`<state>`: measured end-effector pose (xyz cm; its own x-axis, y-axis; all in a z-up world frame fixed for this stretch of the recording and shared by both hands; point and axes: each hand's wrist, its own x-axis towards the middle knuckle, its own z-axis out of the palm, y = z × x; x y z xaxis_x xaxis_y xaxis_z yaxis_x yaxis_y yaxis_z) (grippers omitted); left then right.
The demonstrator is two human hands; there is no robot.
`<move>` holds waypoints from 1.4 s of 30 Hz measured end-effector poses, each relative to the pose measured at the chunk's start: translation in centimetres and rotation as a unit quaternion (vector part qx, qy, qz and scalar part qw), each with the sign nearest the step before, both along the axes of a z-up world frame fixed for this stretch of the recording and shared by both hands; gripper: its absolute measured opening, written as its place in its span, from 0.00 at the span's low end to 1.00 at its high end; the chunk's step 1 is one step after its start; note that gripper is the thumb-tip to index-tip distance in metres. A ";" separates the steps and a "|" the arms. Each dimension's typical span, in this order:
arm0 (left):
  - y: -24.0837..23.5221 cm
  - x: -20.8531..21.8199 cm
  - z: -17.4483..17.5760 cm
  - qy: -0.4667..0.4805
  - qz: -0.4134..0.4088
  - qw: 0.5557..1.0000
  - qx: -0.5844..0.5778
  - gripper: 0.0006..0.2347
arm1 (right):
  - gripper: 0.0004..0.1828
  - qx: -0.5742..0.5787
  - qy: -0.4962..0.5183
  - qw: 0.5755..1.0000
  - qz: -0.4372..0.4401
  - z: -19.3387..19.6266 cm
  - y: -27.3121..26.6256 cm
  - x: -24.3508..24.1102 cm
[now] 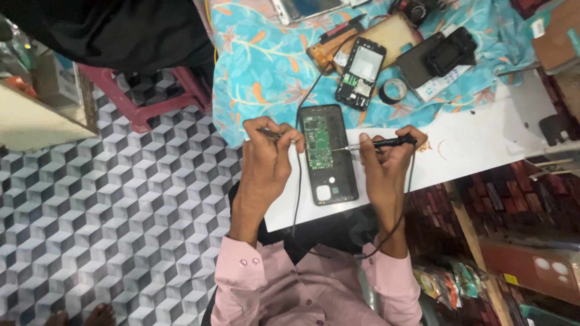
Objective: The person uses a soldering iron and tweezers to work on a smartphone motherboard. They repeatedly apply heat to specific points on the circuit board while manipulating small components with tweezers.
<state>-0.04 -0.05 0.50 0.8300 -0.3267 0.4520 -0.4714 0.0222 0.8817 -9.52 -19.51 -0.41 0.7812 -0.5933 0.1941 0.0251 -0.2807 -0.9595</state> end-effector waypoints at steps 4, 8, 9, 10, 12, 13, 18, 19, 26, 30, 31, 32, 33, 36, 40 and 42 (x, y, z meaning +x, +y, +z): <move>-0.1 0.1 0.0 -0.005 -0.001 1.000 -0.008 0.10 | 0.26 -0.005 0.020 1.000 -0.005 0.0 -0.3 0.5; 0.0 0.1 0.0 -0.006 -0.001 1.000 -0.008 0.10 | 0.22 -0.034 0.077 0.996 -0.002 0.4 -0.2 0.4; 0.0 0.0 -0.1 0.003 0.000 1.000 -0.008 0.11 | 0.23 -0.045 0.070 0.997 0.002 0.5 -0.2 0.4; 0.0 -0.1 -0.1 0.005 -0.001 1.000 -0.008 0.10 | 0.24 -0.030 0.060 0.998 -0.002 0.7 -0.1 0.5; -0.1 0.2 -0.1 0.004 0.000 1.000 -0.012 0.10 | 0.27 -0.001 0.036 0.999 -0.010 1.0 0.0 1.0; -0.1 0.2 -0.1 -0.001 0.001 1.000 -0.011 0.10 | 0.25 -0.006 0.051 0.999 -0.002 1.2 -0.1 1.1; -0.1 0.2 -0.1 -0.017 0.004 1.000 -0.006 0.10 | 0.22 -0.023 0.033 0.999 0.017 1.8 0.0 1.3; -0.1 0.2 0.0 -0.011 0.004 1.000 -0.006 0.10 | 0.21 -0.036 0.041 0.998 0.015 1.9 0.0 1.2; -0.1 0.0 -0.3 0.002 0.003 1.000 -0.006 0.11 | 0.19 -0.068 0.065 0.995 0.013 1.9 0.0 0.9; -0.1 0.1 -0.1 0.004 0.008 1.000 -0.002 0.11 | 0.17 -0.120 0.076 0.990 0.019 2.2 0.2 1.2; -0.1 0.1 -0.1 0.010 0.005 1.000 -0.003 0.11 | 0.18 -0.100 0.070 0.992 0.013 2.2 0.2 1.2; -0.1 0.1 -0.1 0.015 0.002 1.000 -0.005 0.11 | 0.20 -0.079 0.063 0.995 0.007 2.3 0.3 1.2; -0.1 0.0 -0.1 0.022 -0.002 1.000 -0.008 0.11 | 0.22 -0.060 0.058 0.997 0.001 2.3 0.3 1.1; -0.2 0.0 0.0 0.021 0.003 1.000 -0.002 0.11 | 0.13 -0.451 0.071 0.890 -0.012 2.7 0.3 0.9; 0.1 0.1 0.1 -0.017 0.008 1.000 0.008 0.10 | 0.15 -0.200 0.104 0.974 0.004 3.0 0.4 1.1; 0.2 0.1 0.1 -0.021 0.009 1.000 0.010 0.10 | 0.11 0.028 0.132 0.991 -0.007 3.0 0.6 1.3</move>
